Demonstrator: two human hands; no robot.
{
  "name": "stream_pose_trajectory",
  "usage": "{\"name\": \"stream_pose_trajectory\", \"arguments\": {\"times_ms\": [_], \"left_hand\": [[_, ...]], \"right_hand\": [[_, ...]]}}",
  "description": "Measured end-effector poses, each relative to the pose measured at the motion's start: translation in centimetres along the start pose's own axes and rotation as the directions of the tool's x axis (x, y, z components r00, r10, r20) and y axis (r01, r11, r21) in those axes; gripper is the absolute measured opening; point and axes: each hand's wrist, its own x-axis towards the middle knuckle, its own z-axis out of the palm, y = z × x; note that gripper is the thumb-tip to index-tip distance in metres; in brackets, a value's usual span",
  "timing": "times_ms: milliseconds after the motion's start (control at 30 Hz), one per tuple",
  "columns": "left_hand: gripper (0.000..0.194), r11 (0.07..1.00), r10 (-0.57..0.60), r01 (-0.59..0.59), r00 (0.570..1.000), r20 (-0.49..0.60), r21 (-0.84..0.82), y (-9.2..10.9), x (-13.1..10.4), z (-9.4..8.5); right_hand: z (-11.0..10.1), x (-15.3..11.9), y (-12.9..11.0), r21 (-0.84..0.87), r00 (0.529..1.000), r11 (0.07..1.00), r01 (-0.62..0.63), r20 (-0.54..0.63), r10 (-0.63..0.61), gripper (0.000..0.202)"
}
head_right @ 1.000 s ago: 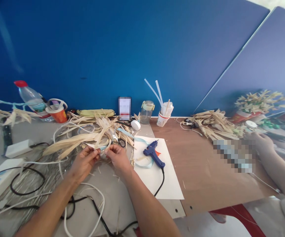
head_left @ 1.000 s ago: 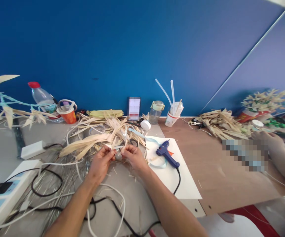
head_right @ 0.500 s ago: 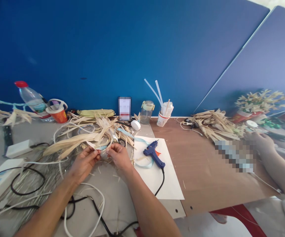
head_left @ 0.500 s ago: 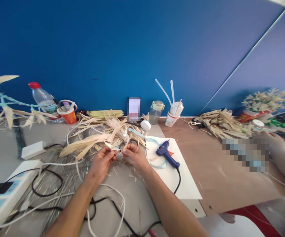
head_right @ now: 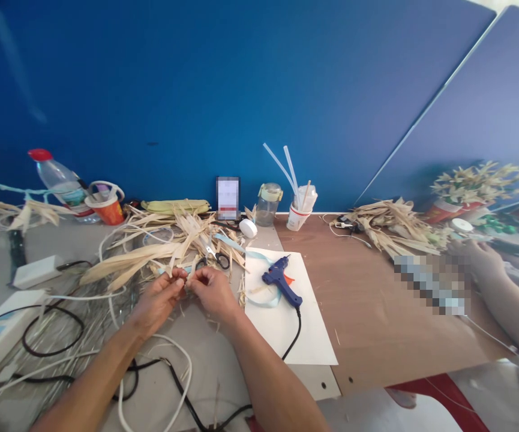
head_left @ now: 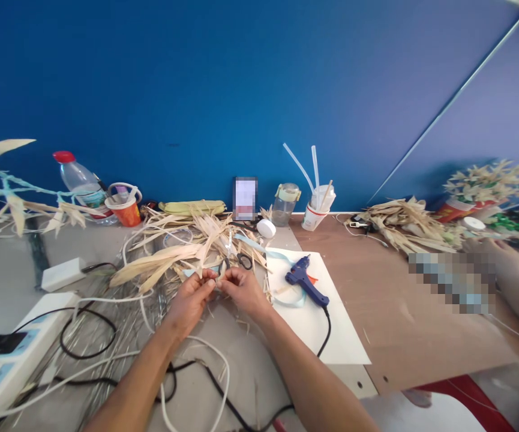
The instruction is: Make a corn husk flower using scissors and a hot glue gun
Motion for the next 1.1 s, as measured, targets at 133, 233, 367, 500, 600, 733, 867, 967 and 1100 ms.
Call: {"name": "stream_pose_trajectory", "arguments": {"times_ms": [133, 233, 367, 500, 600, 733, 867, 967, 1100], "left_hand": [[0.036, 0.998, -0.023, 0.025, 0.999, -0.027, 0.055, -0.1, 0.0, -0.1], [0.035, 0.995, -0.025, 0.027, 0.999, -0.022, 0.097, -0.3, 0.1, -0.3], [0.032, 0.994, -0.015, 0.015, 1.0, 0.002, 0.111, -0.4, 0.3, -0.5], [0.032, 0.994, -0.02, 0.019, 1.0, 0.011, 0.105, -0.3, 0.3, -0.5], [0.034, 0.993, 0.01, -0.009, 1.0, -0.012, 0.113, -0.2, 0.3, -0.4], [0.033, 0.989, 0.07, -0.067, 0.997, -0.02, 0.133, -0.2, 0.2, -0.2], [0.029, 0.982, 0.091, -0.092, 0.996, 0.014, 0.162, -0.6, 0.3, -0.5], [0.028, 0.982, 0.091, -0.096, 0.995, 0.035, 0.164, -0.7, 0.3, -0.7], [0.029, 0.993, 0.096, -0.097, 0.995, 0.022, 0.073, 0.0, 0.3, -0.7]], "right_hand": [[0.1, -0.2, -0.3, -0.119, 0.999, 0.992, 0.039, -0.026, -0.043, 0.009], [0.2, -0.5, -0.6, -0.235, 0.992, 0.966, 0.11, -0.032, -0.121, 0.011], [0.3, -0.6, -0.6, -0.31, 0.978, 0.932, 0.189, -0.028, -0.207, 0.014], [0.3, -0.5, -0.5, -0.177, 0.984, 0.969, 0.171, -0.015, -0.176, 0.012], [0.1, -0.2, -0.4, 0.034, 0.999, 0.998, 0.046, -0.012, -0.046, 0.014], [0.1, 0.2, -0.2, 0.315, 0.994, 0.947, -0.071, -0.058, 0.094, 0.016], [0.5, 0.2, 0.0, 0.457, 0.984, 0.88, -0.126, -0.053, 0.169, 0.018], [0.6, 0.1, 0.1, 0.509, 0.981, 0.846, -0.157, -0.018, 0.193, 0.02], [-0.9, 0.7, -0.2, 0.601, 0.976, 0.788, -0.135, -0.054, 0.209, 0.02]]}}
